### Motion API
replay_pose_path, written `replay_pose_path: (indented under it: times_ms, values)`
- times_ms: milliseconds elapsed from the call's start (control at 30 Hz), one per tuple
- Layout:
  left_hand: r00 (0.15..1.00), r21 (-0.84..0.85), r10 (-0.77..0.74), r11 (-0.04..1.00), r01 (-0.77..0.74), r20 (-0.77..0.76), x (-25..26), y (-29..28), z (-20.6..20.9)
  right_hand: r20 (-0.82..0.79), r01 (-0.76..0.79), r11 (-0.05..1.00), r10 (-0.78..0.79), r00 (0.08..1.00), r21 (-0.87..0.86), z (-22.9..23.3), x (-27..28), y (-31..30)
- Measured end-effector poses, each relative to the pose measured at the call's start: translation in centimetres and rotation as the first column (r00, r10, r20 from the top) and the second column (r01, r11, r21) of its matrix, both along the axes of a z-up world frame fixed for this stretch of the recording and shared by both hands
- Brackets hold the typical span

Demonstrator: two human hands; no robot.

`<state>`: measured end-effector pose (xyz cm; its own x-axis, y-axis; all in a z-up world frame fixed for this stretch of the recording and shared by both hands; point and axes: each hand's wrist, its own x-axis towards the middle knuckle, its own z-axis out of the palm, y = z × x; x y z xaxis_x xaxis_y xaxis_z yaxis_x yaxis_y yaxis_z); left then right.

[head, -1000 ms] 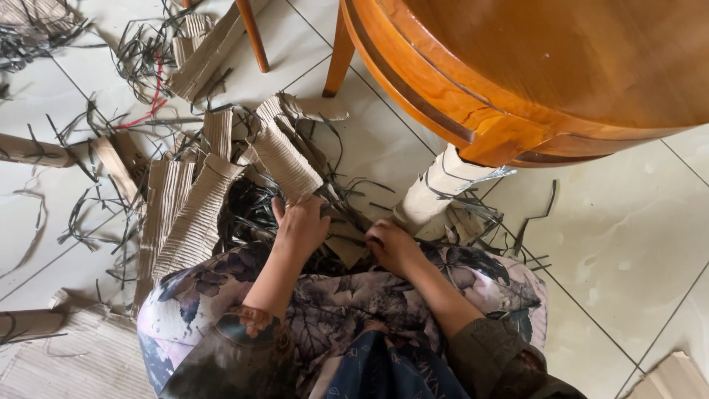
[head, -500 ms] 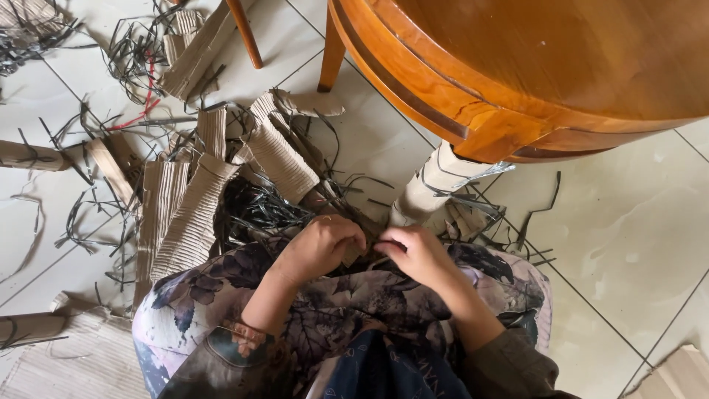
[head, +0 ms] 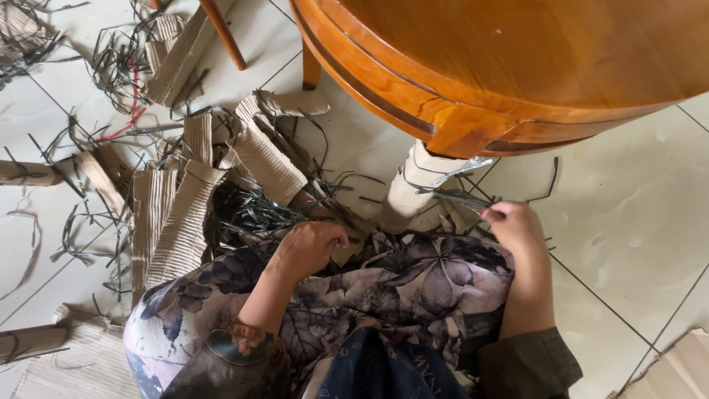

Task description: Wrapping the legs of a wooden stool with corrugated cardboard and securing it with wire for protection.

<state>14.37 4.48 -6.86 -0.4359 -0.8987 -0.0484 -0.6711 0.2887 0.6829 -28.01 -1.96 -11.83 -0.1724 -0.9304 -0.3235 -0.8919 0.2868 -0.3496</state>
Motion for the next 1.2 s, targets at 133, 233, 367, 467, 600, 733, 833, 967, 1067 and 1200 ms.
replay_pose_path:
  times_ms: [133,233,367,467,600,733,833,967,1067,1200]
  values:
    - [0.999,0.017,0.033,0.999,-0.033,0.030,-0.9,-0.9,1.3,-0.004,0.169,0.942,-0.178,0.984,-0.291,-1.6,-0.1,-1.2]
    - [0.996,-0.111,0.093,0.989,-0.093,-0.005,-2.2,-2.4,1.1,0.273,0.153,0.778,0.025,0.962,-0.609,1.3,5.0,-1.7]
    - [0.974,-0.230,0.200,0.948,-0.219,-0.103,-4.5,-4.7,2.2,0.357,0.034,0.743,0.280,0.891,-0.668,-0.2,8.5,-3.3]
    - [0.978,-0.262,0.200,0.943,-0.208,-0.055,-6.0,-6.3,0.6,0.338,-0.026,0.779,0.302,0.892,-0.627,-1.3,9.0,-4.3]
    - [0.977,-0.079,0.204,0.975,-0.209,-0.066,-6.7,-6.7,-2.4,0.282,-0.096,0.792,0.324,0.903,-0.602,-1.2,9.8,-4.7]
    - [0.968,-0.073,0.218,0.971,-0.228,-0.120,-6.4,-6.0,-1.4,0.255,-0.142,0.807,0.340,0.905,-0.573,0.3,10.7,-4.0]
    - [0.958,-0.085,0.212,0.969,-0.231,-0.194,-5.7,-5.3,-1.1,0.237,-0.222,0.778,0.428,0.872,-0.588,3.9,10.9,-3.1]
    - [0.966,-0.174,0.250,0.951,-0.257,-0.060,-5.2,-3.0,-1.5,0.221,-0.263,0.749,0.478,0.850,-0.608,5.8,11.0,-1.7]
    - [0.971,-0.407,0.223,0.882,-0.238,-0.084,-5.7,-2.0,-2.2,0.135,-0.318,0.711,0.502,0.854,-0.627,5.7,10.0,-0.2]
    - [0.958,-0.594,0.008,0.783,-0.185,-0.288,-7.5,-2.1,0.9,0.054,-0.327,0.643,0.499,0.865,-0.693,8.4,10.8,1.4]
